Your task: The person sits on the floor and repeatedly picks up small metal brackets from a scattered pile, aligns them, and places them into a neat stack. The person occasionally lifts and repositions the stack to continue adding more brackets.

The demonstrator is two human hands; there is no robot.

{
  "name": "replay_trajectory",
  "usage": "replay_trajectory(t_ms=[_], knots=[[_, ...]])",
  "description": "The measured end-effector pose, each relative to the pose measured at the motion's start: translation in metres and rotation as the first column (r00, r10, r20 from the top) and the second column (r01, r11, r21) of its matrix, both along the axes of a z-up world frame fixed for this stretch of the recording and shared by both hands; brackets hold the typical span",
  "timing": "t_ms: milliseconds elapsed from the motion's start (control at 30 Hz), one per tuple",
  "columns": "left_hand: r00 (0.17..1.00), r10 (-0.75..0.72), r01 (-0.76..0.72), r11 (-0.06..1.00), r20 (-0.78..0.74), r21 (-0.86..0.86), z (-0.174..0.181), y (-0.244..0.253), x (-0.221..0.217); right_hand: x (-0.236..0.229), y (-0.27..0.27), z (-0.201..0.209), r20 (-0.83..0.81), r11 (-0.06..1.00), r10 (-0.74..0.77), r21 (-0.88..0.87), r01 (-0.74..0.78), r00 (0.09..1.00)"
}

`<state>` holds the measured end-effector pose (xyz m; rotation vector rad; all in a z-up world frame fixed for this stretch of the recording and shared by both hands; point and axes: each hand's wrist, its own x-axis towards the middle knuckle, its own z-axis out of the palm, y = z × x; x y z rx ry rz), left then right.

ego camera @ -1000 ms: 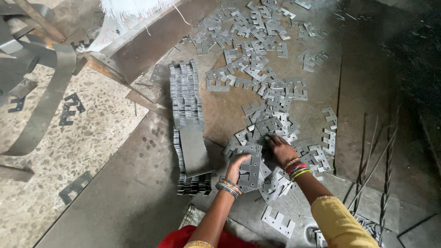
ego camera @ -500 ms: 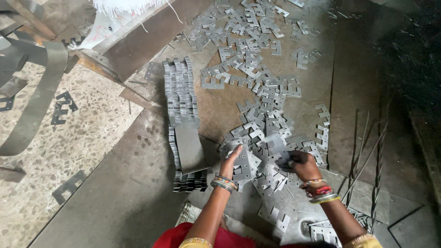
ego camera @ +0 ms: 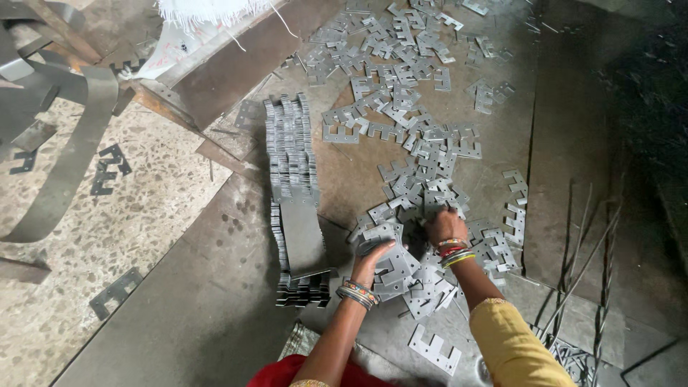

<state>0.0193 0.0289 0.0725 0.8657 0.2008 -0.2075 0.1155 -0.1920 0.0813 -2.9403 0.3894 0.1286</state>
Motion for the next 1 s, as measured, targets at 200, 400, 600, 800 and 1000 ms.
replay_trajectory(t_ms=[200,400,600,800,1000], knots=[[0.994,0.052,-0.056,0.998,-0.093,-0.037,0.006,0.004,-0.001,0.002,-0.023,-0.004,-0.111,0.999,-0.023,-0.029,0.020,0.994],[0.992,0.127,-0.127,0.992,-0.028,-0.013,-0.003,-0.001,0.003,-0.049,-0.044,0.065,0.037,0.699,-0.033,0.715,-0.004,0.999],[0.992,0.108,-0.112,0.992,-0.060,-0.056,-0.009,-0.006,0.002,-0.081,-0.011,0.067,-0.062,0.616,-0.004,0.786,0.051,0.998],[0.995,0.082,-0.078,0.995,-0.057,0.065,-0.004,0.007,0.001,-0.082,0.009,0.003,-0.062,0.989,0.144,-0.019,-0.145,0.988],[0.988,-0.006,0.013,0.999,-0.155,0.045,-0.008,0.003,0.008,-0.097,-0.001,0.046,0.110,0.990,0.135,0.036,-0.140,0.985]])
